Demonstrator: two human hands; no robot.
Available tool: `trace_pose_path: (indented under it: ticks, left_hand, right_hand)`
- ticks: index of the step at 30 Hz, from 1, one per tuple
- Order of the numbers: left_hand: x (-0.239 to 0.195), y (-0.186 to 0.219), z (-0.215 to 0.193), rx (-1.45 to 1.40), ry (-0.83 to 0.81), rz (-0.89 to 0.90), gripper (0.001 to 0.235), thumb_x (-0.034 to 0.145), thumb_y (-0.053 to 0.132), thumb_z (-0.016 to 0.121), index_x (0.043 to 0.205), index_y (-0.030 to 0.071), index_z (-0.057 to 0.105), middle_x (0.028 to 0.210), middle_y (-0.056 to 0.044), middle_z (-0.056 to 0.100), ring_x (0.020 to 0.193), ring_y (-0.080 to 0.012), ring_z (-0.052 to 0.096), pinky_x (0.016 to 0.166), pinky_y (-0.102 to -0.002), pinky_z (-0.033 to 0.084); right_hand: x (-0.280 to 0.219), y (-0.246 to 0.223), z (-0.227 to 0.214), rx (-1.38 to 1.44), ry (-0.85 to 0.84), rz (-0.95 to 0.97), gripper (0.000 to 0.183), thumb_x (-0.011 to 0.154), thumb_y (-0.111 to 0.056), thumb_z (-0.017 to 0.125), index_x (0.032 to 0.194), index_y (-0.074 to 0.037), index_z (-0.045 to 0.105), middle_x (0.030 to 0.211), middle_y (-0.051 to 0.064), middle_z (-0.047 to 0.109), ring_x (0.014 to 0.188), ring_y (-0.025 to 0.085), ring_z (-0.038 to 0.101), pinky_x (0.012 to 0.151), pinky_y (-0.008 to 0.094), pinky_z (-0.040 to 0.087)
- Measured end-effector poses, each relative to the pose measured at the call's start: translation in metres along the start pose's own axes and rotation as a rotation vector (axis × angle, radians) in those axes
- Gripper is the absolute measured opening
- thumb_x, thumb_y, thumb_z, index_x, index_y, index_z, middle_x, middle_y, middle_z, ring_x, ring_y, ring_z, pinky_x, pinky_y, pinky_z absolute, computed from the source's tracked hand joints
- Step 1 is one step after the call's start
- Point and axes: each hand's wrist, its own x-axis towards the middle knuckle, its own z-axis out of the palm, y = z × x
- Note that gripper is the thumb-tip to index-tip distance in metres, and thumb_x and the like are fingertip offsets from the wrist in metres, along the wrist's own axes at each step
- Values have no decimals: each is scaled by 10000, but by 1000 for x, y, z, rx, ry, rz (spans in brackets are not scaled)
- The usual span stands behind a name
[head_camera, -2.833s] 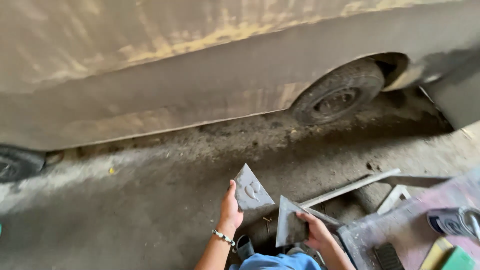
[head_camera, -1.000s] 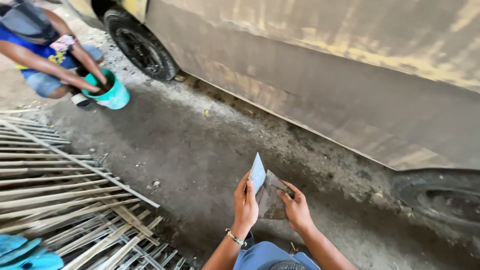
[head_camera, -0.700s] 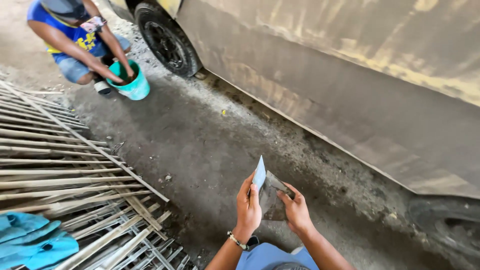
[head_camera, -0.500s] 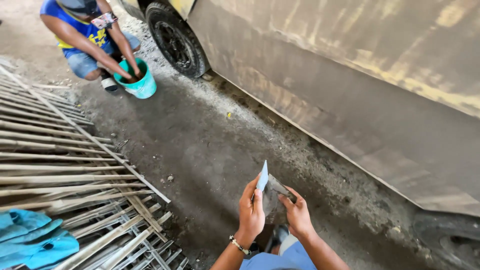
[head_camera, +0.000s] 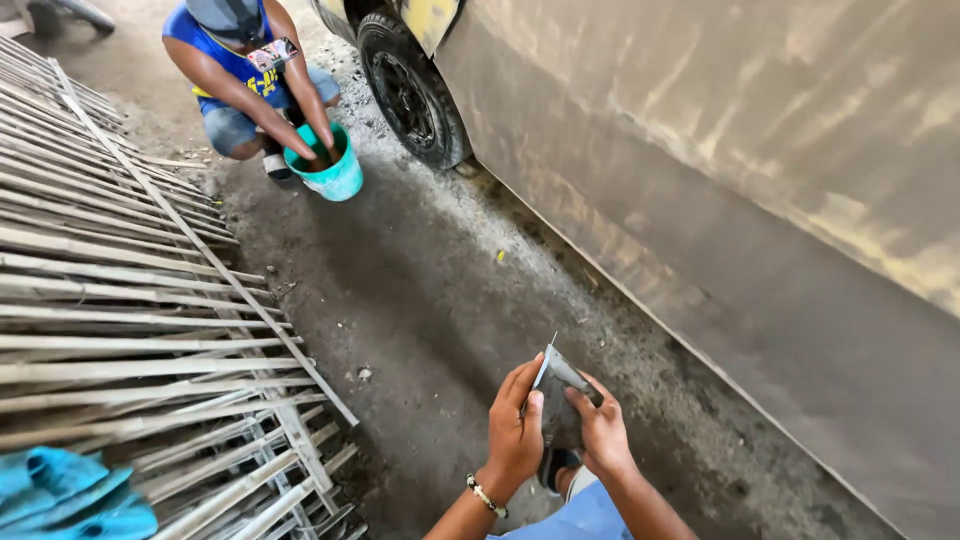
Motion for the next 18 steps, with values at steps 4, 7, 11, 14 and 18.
trace_pose_path:
  ticks: [4, 7, 11, 14, 18]
  left_hand:
    - [57, -6, 26, -7, 6, 5, 425, 1000, 71, 490, 1409, 30, 599, 1372, -162, 646, 1244, -312, 647, 1067, -371, 480]
    - [96, -9, 49, -7, 33, 27, 418, 1014, 90, 488, 1414, 22, 589, 1387, -167, 639, 1256, -315, 638, 1074, -373, 476]
    - [139, -6, 68, -26, 68, 43, 404, 1046, 150, 502, 1420, 20, 584, 1386, -174, 635, 1265, -322, 638, 1073, -379, 477]
    - [160, -4, 70, -2, 84, 42, 405, 1062, 179, 500, 1425, 19, 582, 1388, -179, 636, 1272, -328, 633, 1078, -385, 472]
    - [190, -9, 66, -5, 84, 25, 410, 1062, 198, 489, 1424, 28, 580, 1388, -179, 632, 1264, -331, 635, 1069, -386, 477]
  right_hand:
    - [58, -36, 1, -1, -47, -51, 392, 906, -64, 645, 1287, 29, 652, 1084, 108, 739, 949, 189, 693, 847, 334, 561]
    - [95, -68, -1, 27, -22, 17, 400, 888, -74, 646, 1280, 5, 653, 1065, 115, 740, 923, 201, 703, 821, 347, 574]
    - [137, -100, -1, -53, -72, 12, 404, 887, -78, 657, 1280, 14, 657, 1064, 123, 736, 918, 204, 707, 819, 354, 579]
    - [155, -116, 7, -49, -100, 23, 423, 882, -82, 655, 1294, 15, 641, 1071, 132, 743, 922, 215, 717, 822, 362, 584]
    - [185, -118, 14, -60, -64, 8, 462, 880, -83, 661, 1329, 22, 623, 1088, 126, 750, 945, 202, 721, 833, 351, 588]
